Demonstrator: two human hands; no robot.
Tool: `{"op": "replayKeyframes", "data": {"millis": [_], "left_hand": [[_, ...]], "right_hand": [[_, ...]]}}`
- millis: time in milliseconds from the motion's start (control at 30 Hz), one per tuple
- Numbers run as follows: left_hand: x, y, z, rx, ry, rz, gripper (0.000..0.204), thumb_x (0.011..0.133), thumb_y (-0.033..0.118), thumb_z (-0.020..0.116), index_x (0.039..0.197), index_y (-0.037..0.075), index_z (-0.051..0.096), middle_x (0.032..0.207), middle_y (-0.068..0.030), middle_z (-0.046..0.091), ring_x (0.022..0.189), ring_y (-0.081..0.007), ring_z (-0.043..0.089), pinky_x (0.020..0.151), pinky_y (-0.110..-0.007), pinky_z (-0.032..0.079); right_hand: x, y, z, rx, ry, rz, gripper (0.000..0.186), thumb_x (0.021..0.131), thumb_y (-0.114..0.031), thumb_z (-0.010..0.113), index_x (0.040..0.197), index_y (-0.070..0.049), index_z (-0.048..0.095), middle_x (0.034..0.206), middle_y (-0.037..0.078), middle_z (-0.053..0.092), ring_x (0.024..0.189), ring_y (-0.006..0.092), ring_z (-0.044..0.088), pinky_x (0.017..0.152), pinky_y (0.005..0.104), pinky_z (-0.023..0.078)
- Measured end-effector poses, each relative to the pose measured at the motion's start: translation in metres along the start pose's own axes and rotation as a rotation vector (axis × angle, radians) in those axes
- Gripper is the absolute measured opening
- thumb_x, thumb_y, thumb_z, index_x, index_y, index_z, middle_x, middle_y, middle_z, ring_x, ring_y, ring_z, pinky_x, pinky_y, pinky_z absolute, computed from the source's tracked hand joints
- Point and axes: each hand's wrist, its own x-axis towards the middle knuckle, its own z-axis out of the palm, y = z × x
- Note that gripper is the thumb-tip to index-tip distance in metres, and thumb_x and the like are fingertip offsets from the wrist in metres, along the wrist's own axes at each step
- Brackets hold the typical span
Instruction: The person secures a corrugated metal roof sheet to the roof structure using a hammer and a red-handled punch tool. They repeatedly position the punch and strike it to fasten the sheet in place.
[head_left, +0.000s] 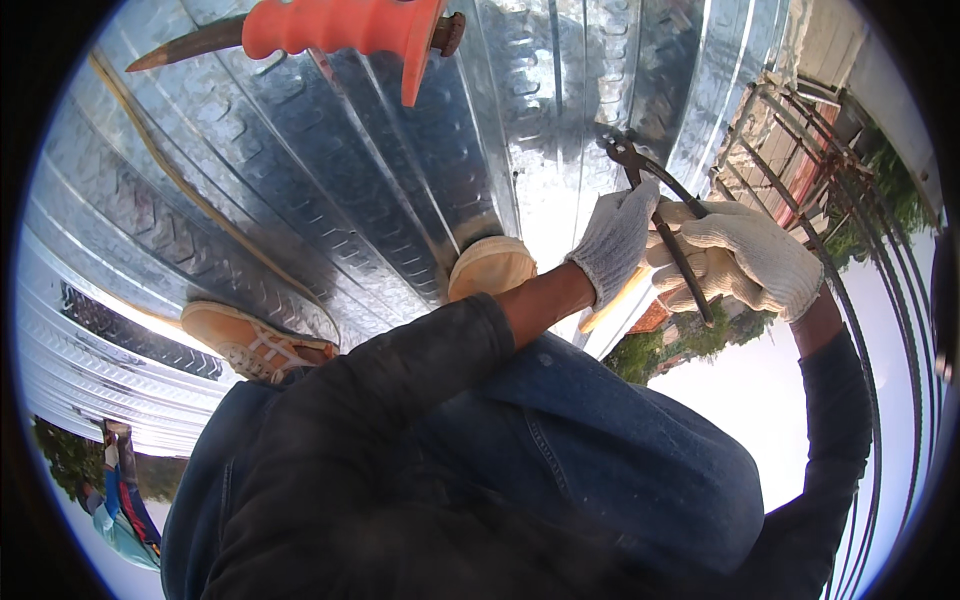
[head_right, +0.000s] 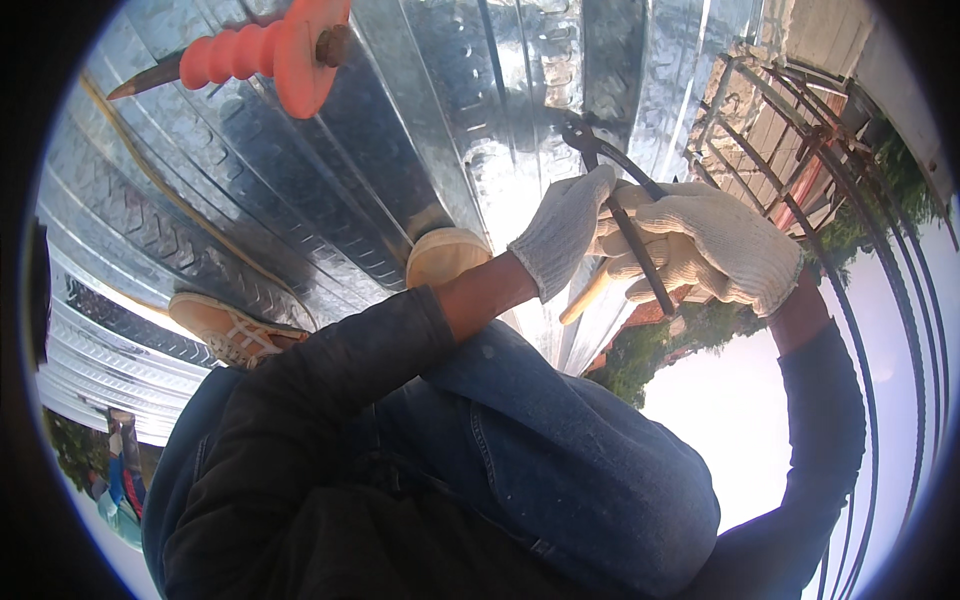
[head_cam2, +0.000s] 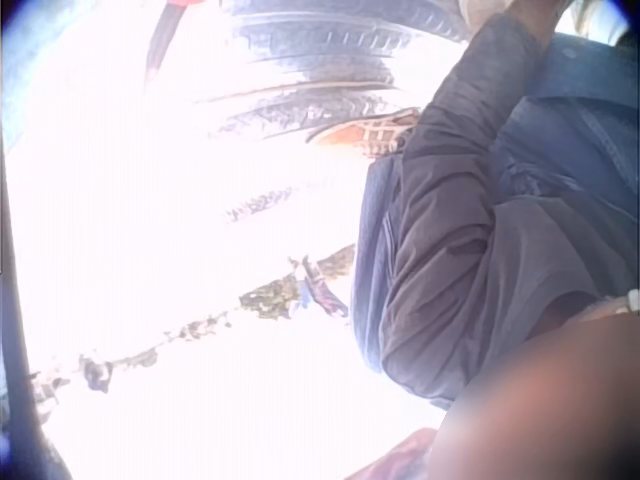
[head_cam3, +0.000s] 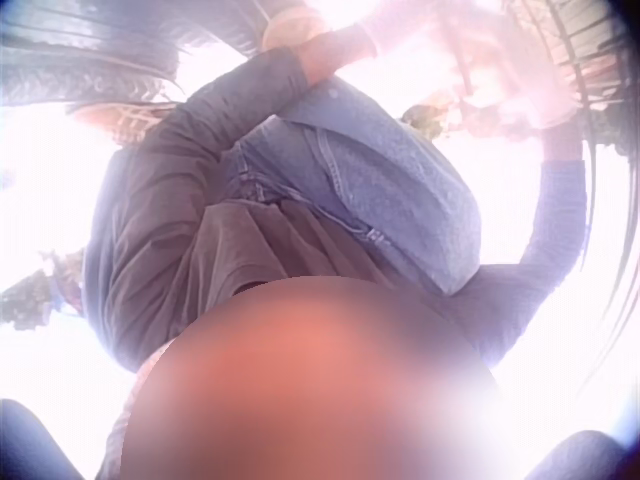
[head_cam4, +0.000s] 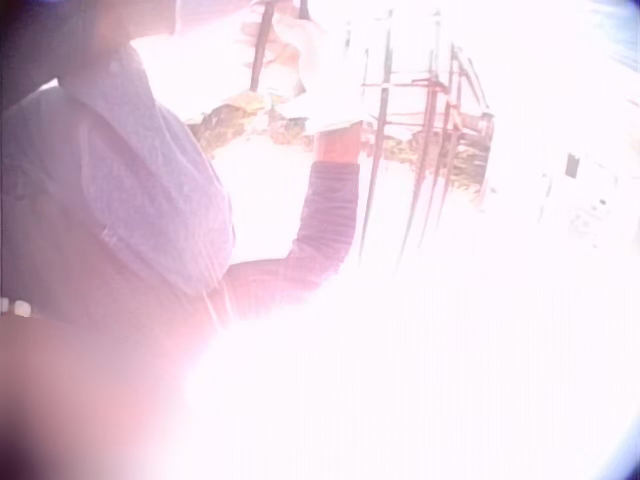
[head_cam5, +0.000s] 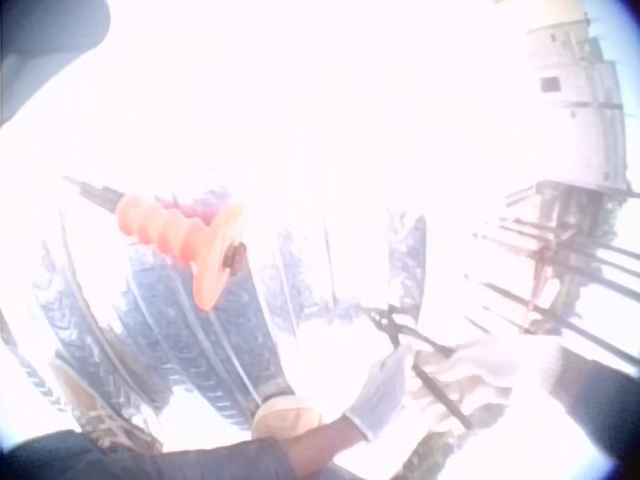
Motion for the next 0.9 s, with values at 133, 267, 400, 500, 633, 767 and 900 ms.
{"op": "replayKeyframes", "data": {"millis": [133,267,400,500,633,767,900], "left_hand": [[-0.008,0.012,0.011,-0.031,0.022,-0.021,0.048,0.114,0.048,0.061,0.110,0.002,0.074,0.101,-0.0053,0.072,0.092,-0.0153,0.068,0.082,-0.037,0.057],[-0.003,0.013,-0.001,0.120,-0.109,0.035,0.051,0.114,0.052,0.063,0.109,0.002,0.074,0.099,-0.0046,0.072,0.092,-0.0146,0.068,0.082,-0.037,0.056],[-0.011,0.015,0.007,-0.039,-0.047,-0.007,0.050,0.114,0.052,0.063,0.112,0.004,0.074,0.102,-0.0041,0.073,0.094,-0.0135,0.069,0.088,-0.035,0.057],[-0.009,0.017,0.002,-0.051,-0.087,0.002,0.047,0.115,0.050,0.062,0.109,0.005,0.075,0.102,-0.0034,0.073,0.093,-0.0122,0.066,0.087,-0.033,0.055],[-0.003,0.006,-0.010,-0.023,-0.095,-0.083,0.051,0.114,0.050,0.064,0.130,0.002,0.071,0.127,-0.0151,0.078,0.116,-0.0298,0.077,0.110,-0.057,0.061],[-0.006,0.003,-0.015,-0.068,-0.096,-0.094,0.054,0.114,0.049,0.064,0.133,-0.001,0.069,0.132,-0.0165,0.076,0.118,-0.0315,0.077,0.112,-0.057,0.061],[-0.006,0.007,-0.015,-0.039,-0.096,-0.063,0.054,0.115,0.049,0.064,0.134,-0.002,0.068,0.132,-0.0167,0.075,0.123,-0.0341,0.075,0.112,-0.057,0.060]], "right_hand": [[0.005,0.005,-0.008,0.041,-0.037,0.050,0.031,0.111,-0.020,0.067,0.128,0.005,0.068,0.095,0.007,0.073,0.074,0.0124,0.069,0.060,0.0288,0.059],[0.019,0.028,-0.013,0.195,-0.088,0.091,0.022,0.113,-0.020,0.065,0.120,0.000,0.067,0.087,0.001,0.066,0.062,0.0074,0.057,0.052,0.0243,0.052],[0.019,0.012,-0.010,0.218,-0.155,0.131,0.020,0.112,-0.019,0.064,0.121,-0.001,0.067,0.093,0.005,0.069,0.071,0.0115,0.067,0.061,0.0286,0.060],[0.012,0.001,0.002,0.102,-0.081,0.067,0.034,0.112,-0.019,0.065,0.136,0.005,0.066,0.104,0.012,0.075,0.081,0.0171,0.075,0.070,0.0326,0.067],[0.015,0.006,0.012,0.034,-0.056,0.072,0.050,0.112,-0.016,0.062,0.153,0.011,0.054,0.124,0.022,0.078,0.099,0.0285,0.082,0.094,0.0502,0.071],[0.023,0.015,-0.003,0.020,-0.119,0.081,0.051,0.111,-0.014,0.062,0.154,0.011,0.054,0.129,0.023,0.077,0.105,0.0285,0.082,0.097,0.0522,0.071],[0.022,0.010,-0.001,0.003,-0.104,0.058,0.051,0.110,-0.014,0.064,0.154,0.011,0.055,0.131,0.024,0.076,0.108,0.0285,0.081,0.098,0.0531,0.070]]}}
